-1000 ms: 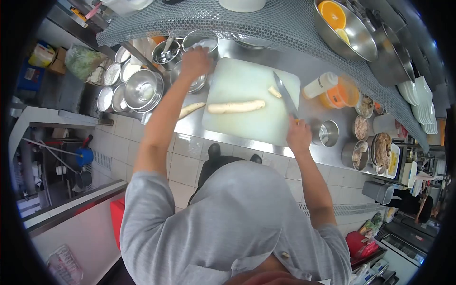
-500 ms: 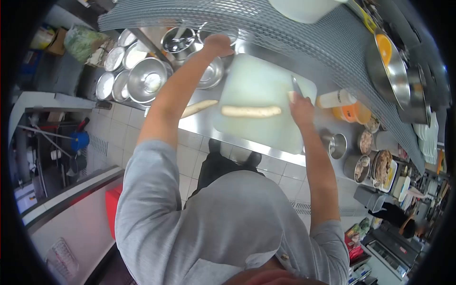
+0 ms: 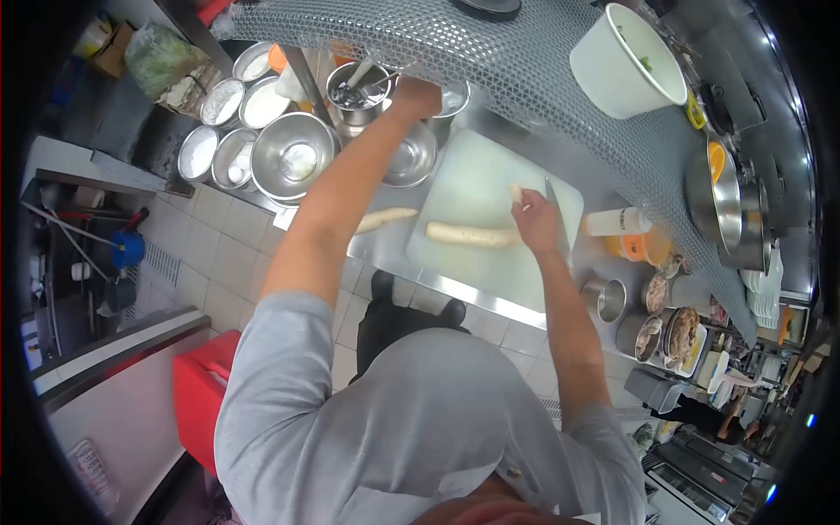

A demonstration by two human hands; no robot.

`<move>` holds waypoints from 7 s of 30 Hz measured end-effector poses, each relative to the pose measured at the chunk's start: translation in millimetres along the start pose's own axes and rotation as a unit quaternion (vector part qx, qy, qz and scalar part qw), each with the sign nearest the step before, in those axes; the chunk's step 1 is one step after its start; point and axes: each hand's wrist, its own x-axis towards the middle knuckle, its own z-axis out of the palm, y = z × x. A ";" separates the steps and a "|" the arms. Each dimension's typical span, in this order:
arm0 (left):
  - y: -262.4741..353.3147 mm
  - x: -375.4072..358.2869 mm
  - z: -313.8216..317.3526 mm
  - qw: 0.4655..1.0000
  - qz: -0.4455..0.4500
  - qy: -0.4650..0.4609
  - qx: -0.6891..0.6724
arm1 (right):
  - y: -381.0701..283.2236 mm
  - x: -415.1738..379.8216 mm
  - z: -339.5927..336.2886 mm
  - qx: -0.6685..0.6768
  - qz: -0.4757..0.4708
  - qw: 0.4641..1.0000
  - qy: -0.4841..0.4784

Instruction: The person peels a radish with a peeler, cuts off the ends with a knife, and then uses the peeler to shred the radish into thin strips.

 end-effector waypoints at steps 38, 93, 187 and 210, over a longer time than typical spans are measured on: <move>-118.0 -277.4 -249.7 0.908 -0.115 0.029 -0.402 | -127.1 138.4 62.0 -0.048 -0.107 0.988 0.101; -1158.8 247.1 25.1 1.000 0.009 0.001 0.020 | -779.2 224.5 489.5 0.392 0.288 0.873 -0.040; -189.0 34.3 -38.1 0.921 0.098 -0.245 0.287 | -1.2 -485.1 95.0 0.367 0.574 0.724 0.107; -216.8 49.0 38.2 0.971 0.153 0.152 0.101 | 27.0 -268.9 -91.9 0.271 0.251 0.927 -0.060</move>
